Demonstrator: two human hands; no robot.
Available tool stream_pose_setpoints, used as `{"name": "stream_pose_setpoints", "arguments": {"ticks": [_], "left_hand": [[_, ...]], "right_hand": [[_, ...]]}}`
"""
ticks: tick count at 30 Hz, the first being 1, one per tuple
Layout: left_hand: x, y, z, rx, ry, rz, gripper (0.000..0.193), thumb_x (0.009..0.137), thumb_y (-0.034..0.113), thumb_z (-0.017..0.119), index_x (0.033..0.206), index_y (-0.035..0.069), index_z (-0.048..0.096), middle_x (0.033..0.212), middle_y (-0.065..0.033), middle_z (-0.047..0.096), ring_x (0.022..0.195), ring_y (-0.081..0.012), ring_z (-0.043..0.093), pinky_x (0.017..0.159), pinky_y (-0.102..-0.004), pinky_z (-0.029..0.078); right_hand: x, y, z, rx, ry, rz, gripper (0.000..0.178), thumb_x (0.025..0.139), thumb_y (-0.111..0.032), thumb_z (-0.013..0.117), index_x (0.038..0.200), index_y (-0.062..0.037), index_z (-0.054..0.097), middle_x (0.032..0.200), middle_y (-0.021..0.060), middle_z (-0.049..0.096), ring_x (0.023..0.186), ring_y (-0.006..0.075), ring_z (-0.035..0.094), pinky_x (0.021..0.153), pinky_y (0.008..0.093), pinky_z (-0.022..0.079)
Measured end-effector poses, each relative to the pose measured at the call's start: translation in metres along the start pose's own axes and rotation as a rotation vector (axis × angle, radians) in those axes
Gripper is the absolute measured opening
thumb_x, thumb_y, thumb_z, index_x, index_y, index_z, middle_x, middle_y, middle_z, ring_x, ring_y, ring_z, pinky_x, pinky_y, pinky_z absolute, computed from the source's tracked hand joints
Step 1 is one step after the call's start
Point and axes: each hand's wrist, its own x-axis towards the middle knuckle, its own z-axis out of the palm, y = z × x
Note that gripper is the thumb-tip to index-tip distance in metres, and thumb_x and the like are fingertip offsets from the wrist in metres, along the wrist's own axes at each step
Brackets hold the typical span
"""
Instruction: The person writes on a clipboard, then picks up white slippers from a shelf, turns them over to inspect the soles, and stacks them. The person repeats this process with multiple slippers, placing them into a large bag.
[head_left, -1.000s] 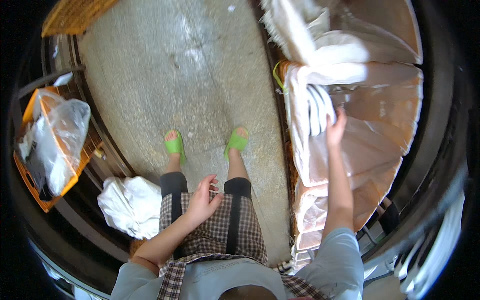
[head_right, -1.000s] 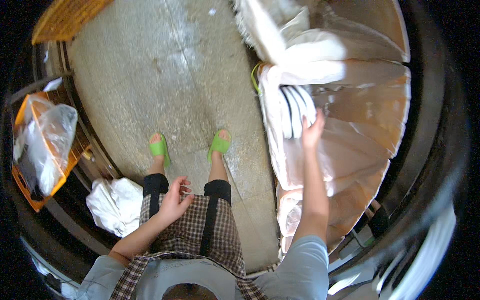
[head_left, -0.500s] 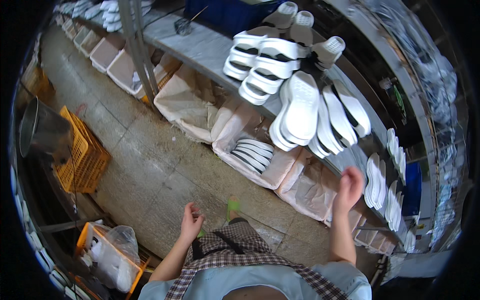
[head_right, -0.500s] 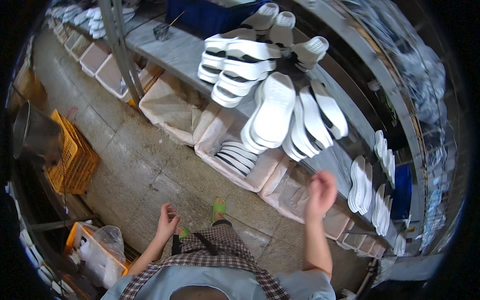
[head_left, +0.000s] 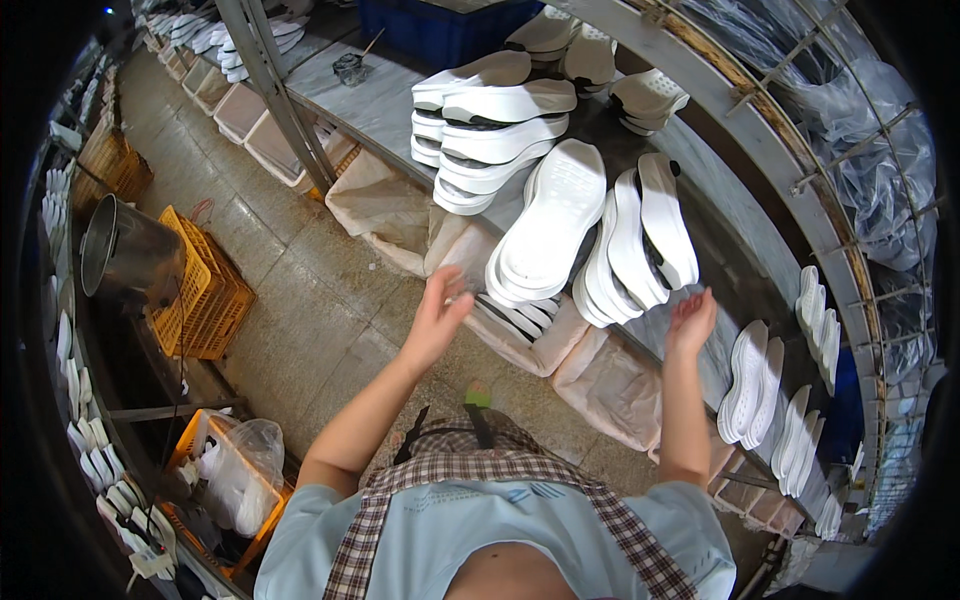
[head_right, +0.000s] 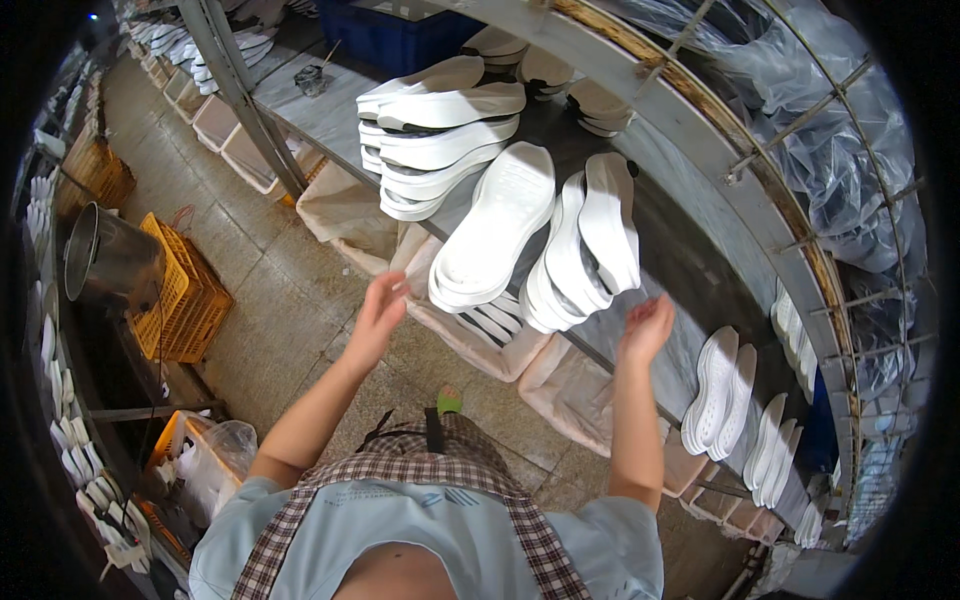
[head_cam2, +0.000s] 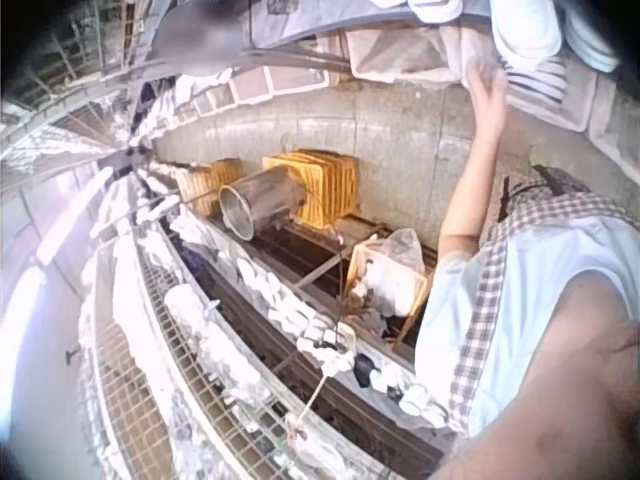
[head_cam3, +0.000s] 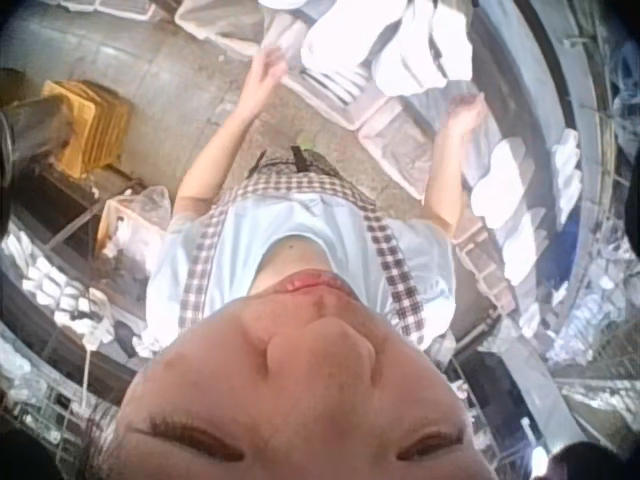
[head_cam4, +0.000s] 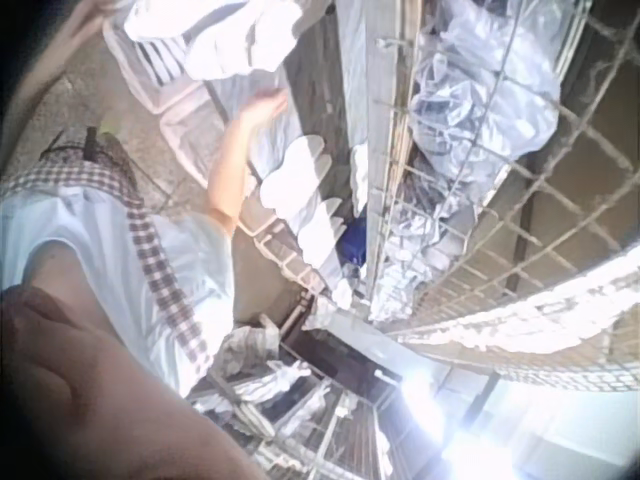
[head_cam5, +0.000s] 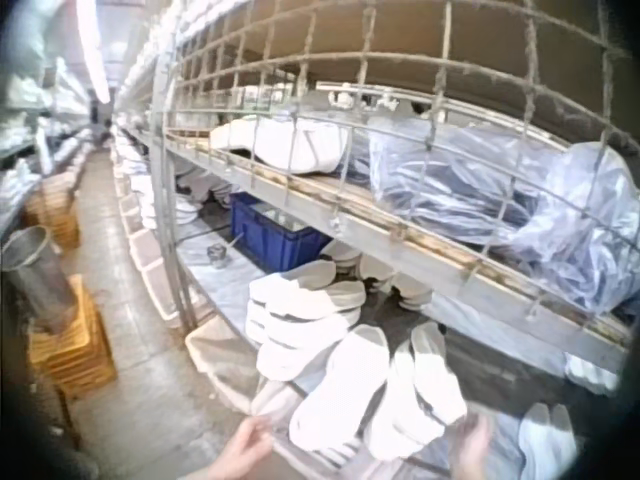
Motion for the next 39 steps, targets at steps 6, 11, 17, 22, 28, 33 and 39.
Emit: {"name": "stream_pose_setpoints", "arguments": {"ticks": [6, 11, 17, 22, 28, 33, 39], "left_hand": [[0.083, 0.041, 0.037, -0.164, -0.109, -0.209, 0.072, 0.086, 0.03, 0.063, 0.138, -0.002, 0.025, 0.135, -0.0171, 0.039, 0.121, -0.0268, 0.045, 0.096, -0.0352, 0.041], [0.079, 0.054, 0.04, -0.261, -0.283, -0.34, 0.078, 0.078, 0.017, 0.064, 0.14, -0.003, 0.02, 0.127, -0.0219, 0.045, 0.116, -0.0281, 0.049, 0.096, -0.0366, 0.043], [-0.034, 0.059, 0.021, -0.201, -0.252, -0.363, 0.088, 0.066, 0.013, 0.065, 0.14, -0.001, 0.021, 0.127, -0.0214, 0.046, 0.116, -0.0312, 0.049, 0.099, -0.0381, 0.042], [-0.115, 0.067, 0.001, 0.53, -0.108, 0.032, 0.094, 0.067, 0.026, 0.076, 0.142, 0.002, 0.024, 0.137, -0.0219, 0.026, 0.132, -0.0334, 0.027, 0.107, -0.0462, 0.029], [-0.15, 0.099, -0.043, -0.135, -0.237, 0.218, 0.09, 0.073, 0.023, 0.076, 0.145, 0.008, 0.024, 0.14, -0.0104, 0.018, 0.135, -0.0267, 0.021, 0.108, -0.0446, 0.029], [-0.175, 0.117, -0.065, -0.148, -0.208, 0.303, 0.099, 0.068, 0.03, 0.082, 0.145, 0.009, 0.024, 0.142, -0.0091, 0.015, 0.136, -0.0257, 0.019, 0.108, -0.0448, 0.029], [-0.196, 0.121, -0.084, -0.1, -0.187, 0.391, 0.109, 0.06, 0.034, 0.087, 0.146, 0.01, 0.023, 0.144, -0.0085, 0.014, 0.137, -0.025, 0.02, 0.108, -0.0445, 0.03]], "right_hand": [[-0.138, 0.024, -0.023, -0.649, -0.82, -0.316, 0.015, 0.086, -0.014, 0.061, 0.096, -0.0039, 0.057, 0.083, 0.0065, 0.059, 0.078, 0.0175, 0.057, 0.07, 0.0275, 0.045], [-0.174, 0.024, 0.033, -0.59, -1.075, -0.117, 0.068, 0.088, -0.028, 0.061, 0.144, -0.0088, 0.027, 0.14, 0.0166, 0.039, 0.124, 0.0275, 0.042, 0.101, 0.042, 0.035], [-0.2, 0.016, 0.071, 0.029, -0.7, 0.784, 0.078, 0.093, -0.035, 0.051, 0.148, -0.0123, 0.001, 0.148, 0.0136, 0.023, 0.135, 0.03, 0.026, 0.104, 0.0453, 0.031], [-0.243, 0.032, 0.088, 0.098, -0.586, 0.906, 0.063, 0.085, -0.011, 0.056, 0.138, 0.0018, 0.024, 0.122, 0.0236, 0.051, 0.103, 0.0323, 0.06, 0.085, 0.0435, 0.054], [-0.273, 0.025, 0.107, 0.54, -0.873, 1.153, 0.05, 0.091, -0.024, 0.041, 0.129, 0.0087, 0.042, 0.125, 0.0246, 0.052, 0.111, 0.0367, 0.056, 0.097, 0.0467, 0.045], [-0.311, 0.018, 0.124, 0.685, -0.981, 1.057, 0.045, 0.092, -0.022, 0.038, 0.123, 0.0091, 0.048, 0.121, 0.023, 0.056, 0.108, 0.0349, 0.058, 0.095, 0.0453, 0.047], [-0.338, 0.017, 0.134, 0.513, -0.933, 1.004, 0.043, 0.094, -0.022, 0.036, 0.121, 0.0086, 0.05, 0.11, 0.021, 0.062, 0.092, 0.0302, 0.066, 0.079, 0.0384, 0.057]]}}
